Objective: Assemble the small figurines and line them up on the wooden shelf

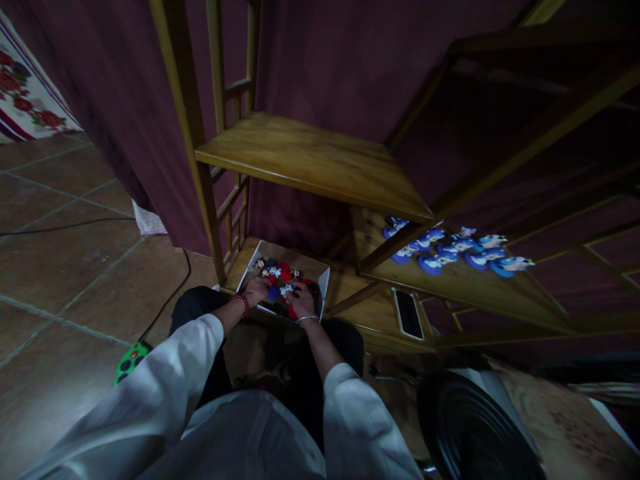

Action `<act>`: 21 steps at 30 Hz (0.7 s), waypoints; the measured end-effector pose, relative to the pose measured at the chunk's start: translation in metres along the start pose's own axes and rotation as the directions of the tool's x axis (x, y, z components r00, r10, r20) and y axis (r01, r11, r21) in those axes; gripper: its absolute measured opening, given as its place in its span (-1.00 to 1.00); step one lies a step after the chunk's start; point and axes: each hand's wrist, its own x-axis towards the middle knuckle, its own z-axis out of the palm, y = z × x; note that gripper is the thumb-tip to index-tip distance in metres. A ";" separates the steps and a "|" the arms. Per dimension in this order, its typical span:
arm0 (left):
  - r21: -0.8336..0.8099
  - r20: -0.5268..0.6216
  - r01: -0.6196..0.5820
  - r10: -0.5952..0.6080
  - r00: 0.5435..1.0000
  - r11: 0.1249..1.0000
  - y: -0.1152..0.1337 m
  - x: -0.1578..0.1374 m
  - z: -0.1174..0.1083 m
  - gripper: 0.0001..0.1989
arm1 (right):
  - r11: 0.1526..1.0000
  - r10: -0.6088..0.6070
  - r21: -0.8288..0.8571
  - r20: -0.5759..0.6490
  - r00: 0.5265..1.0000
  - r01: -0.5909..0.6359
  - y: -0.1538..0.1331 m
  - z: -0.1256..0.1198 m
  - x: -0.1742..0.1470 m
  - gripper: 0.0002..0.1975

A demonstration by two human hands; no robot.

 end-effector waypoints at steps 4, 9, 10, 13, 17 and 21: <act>0.016 -0.020 -0.005 0.006 1.000 1.000 0.005 -0.005 -0.005 -0.77 | 0.971 -0.109 -0.211 0.029 0.994 0.113 -0.004 0.003 0.002 -0.70; -0.027 -0.007 -0.004 0.004 1.000 1.000 0.007 -0.008 -0.010 -0.78 | 0.879 -0.169 -0.441 0.068 0.983 0.181 -0.011 0.009 0.002 -0.75; -0.034 -0.006 -0.002 0.002 1.000 0.999 0.007 -0.009 -0.010 -0.78 | 0.866 -0.163 -0.467 0.073 0.984 0.178 -0.013 0.010 0.002 -0.74; -0.052 0.002 0.007 -0.007 1.000 0.999 0.005 -0.009 -0.012 -0.80 | 0.852 -0.181 -0.481 0.093 0.979 0.204 -0.013 0.012 0.003 -0.67; -0.076 0.036 -0.006 0.009 0.999 0.997 0.002 -0.009 -0.014 -0.83 | 0.850 -0.231 -0.446 0.160 0.960 0.279 -0.008 0.013 0.008 -0.65; -0.117 0.074 -0.010 0.019 0.997 0.993 0.001 -0.009 -0.015 -0.78 | 0.841 -0.204 -0.472 0.173 0.963 0.263 -0.004 0.013 0.012 -0.68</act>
